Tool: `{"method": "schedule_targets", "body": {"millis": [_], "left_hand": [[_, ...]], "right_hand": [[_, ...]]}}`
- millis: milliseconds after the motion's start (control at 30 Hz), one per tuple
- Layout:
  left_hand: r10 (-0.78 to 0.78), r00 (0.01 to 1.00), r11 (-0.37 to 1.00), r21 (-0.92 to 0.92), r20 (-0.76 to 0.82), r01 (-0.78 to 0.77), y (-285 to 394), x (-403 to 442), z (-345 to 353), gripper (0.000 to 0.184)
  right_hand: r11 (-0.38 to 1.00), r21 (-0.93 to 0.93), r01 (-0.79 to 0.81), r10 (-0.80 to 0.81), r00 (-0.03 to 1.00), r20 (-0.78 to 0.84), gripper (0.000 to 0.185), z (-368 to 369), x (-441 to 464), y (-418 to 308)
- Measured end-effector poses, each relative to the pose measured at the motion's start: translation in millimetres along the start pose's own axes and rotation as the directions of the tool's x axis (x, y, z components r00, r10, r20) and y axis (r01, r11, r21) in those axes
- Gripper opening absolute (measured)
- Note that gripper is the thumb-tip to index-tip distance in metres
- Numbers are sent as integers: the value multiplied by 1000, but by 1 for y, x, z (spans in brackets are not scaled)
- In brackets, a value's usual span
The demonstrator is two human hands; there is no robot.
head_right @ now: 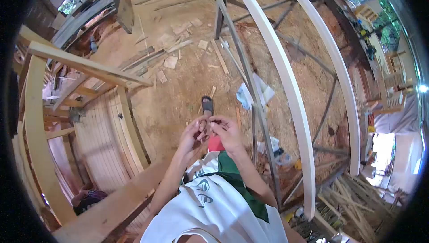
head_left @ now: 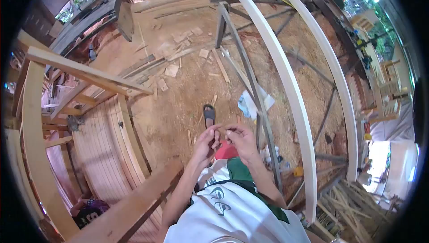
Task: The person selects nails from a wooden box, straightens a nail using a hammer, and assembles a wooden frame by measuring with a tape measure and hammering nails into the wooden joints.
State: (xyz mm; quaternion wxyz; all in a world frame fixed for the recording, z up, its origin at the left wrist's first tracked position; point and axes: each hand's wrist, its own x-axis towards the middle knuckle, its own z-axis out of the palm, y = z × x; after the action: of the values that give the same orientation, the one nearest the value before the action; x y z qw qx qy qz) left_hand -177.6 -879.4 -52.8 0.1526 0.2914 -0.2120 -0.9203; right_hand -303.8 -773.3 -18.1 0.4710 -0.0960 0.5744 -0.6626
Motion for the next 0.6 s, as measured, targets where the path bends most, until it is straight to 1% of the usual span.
{"method": "schedule_targets", "body": {"millis": [33,67,100,133,167,233,267,300,333,367,400,433,467,500,567,600], "left_hand": [[8,1000,999,-49,-22,-9,17,27,-3,30],[47,998,997,-52,-43,-49,34,55,-5,30],[46,994,989,-134,-94,-58,50,83,-6,26],[31,989,975,-212,-146,-62,74,103,2,23],[67,986,972,-212,-153,-99,95,120,12,22],[161,976,967,-172,-150,-186,135,162,24,21],[207,966,964,-134,-152,-228,156,183,28,19],[203,967,966,-132,-150,-224,181,202,37,19],[252,934,965,-11,-254,-263,203,217,52,18],[293,895,956,112,-335,-271,227,242,59,16],[308,866,950,179,-395,-257,241,270,46,15],[304,888,949,196,-346,-249,265,291,53,14],[275,890,957,191,-363,-218,288,313,62,12],[262,902,960,188,-343,-207,306,338,60,11],[235,938,969,137,-254,-205,328,396,38,8],[237,952,969,115,-196,-218,340,428,32,9]], "right_hand": [[1000,-5,0,0,1000,25,21,4,35,-8],[987,-134,88,-87,996,12,21,13,72,-16],[951,-252,180,-180,983,24,22,28,110,-28],[943,-235,237,-228,971,66,23,39,144,-44],[947,-216,239,-221,969,106,23,49,172,-60],[935,-273,224,-206,974,93,22,71,230,-96],[886,-390,251,-225,968,113,23,82,254,-118],[887,-389,250,-225,968,108,23,92,278,-138],[842,-455,289,-234,956,175,25,100,297,-156],[789,-524,320,-237,946,220,27,106,325,-171],[689,-600,407,-309,913,266,28,109,354,-180],[711,-567,416,-307,909,282,27,111,382,-188],[720,-558,413,-278,908,314,25,114,409,-201],[675,-579,456,-308,888,341,27,112,441,-201],[608,-600,519,-395,854,338,27,112,495,-213],[601,-616,509,-410,858,309,27,113,523,-224]]}}
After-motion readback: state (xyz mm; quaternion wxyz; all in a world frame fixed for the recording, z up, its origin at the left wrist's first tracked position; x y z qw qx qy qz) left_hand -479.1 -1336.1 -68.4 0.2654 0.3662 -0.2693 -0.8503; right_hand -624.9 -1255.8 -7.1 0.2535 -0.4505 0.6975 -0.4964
